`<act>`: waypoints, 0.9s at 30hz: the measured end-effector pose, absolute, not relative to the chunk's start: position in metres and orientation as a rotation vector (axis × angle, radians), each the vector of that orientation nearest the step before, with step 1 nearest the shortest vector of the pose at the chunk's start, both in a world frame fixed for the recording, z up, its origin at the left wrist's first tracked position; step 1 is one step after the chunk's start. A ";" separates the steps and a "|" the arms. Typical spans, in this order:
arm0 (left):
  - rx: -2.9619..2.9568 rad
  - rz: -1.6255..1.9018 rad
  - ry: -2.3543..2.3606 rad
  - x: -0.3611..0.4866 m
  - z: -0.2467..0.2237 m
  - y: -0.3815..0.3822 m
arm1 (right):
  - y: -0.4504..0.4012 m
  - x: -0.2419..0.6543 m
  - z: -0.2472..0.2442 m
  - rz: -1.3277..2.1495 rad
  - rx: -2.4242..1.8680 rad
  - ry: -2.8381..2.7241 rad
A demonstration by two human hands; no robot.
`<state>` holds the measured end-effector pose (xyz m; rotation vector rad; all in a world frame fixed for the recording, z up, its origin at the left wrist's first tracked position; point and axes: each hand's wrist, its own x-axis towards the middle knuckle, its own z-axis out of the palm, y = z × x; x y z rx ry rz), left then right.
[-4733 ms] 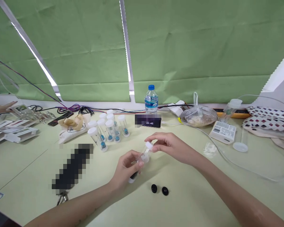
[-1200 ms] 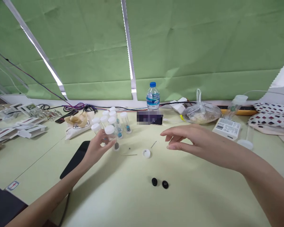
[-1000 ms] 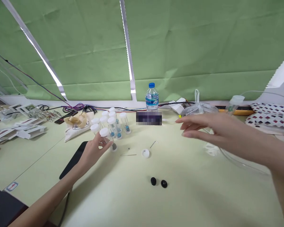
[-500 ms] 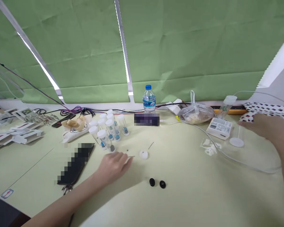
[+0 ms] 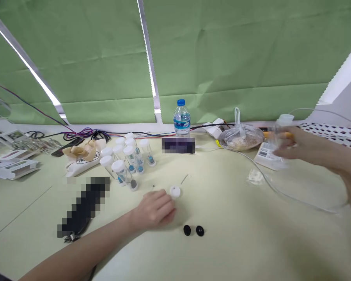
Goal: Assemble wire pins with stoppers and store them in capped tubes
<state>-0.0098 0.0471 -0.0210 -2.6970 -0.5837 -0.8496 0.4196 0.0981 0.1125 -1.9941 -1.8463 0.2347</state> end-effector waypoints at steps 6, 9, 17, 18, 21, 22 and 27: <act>-2.694 -0.990 -1.251 -0.021 -0.003 0.067 | 0.071 0.269 0.116 1.102 -1.418 -2.268; -2.643 -0.631 -1.531 -0.029 0.006 0.072 | 0.071 0.238 0.092 1.387 -1.254 -2.292; -2.584 -0.237 -1.750 -0.040 0.020 0.079 | 0.074 0.242 0.079 1.494 -1.212 -2.337; -2.586 -0.201 -1.758 -0.041 0.021 0.079 | 0.074 0.245 0.082 1.475 -1.210 -2.376; -2.573 -0.082 -1.787 -0.042 0.021 0.079 | 0.072 0.256 0.090 1.380 -1.206 -2.446; -2.568 -0.039 -1.794 -0.042 0.020 0.079 | 0.071 0.261 0.094 1.338 -1.226 -2.445; -2.576 0.112 -1.751 -0.038 0.013 0.070 | 0.063 0.279 0.112 1.051 -1.445 -2.337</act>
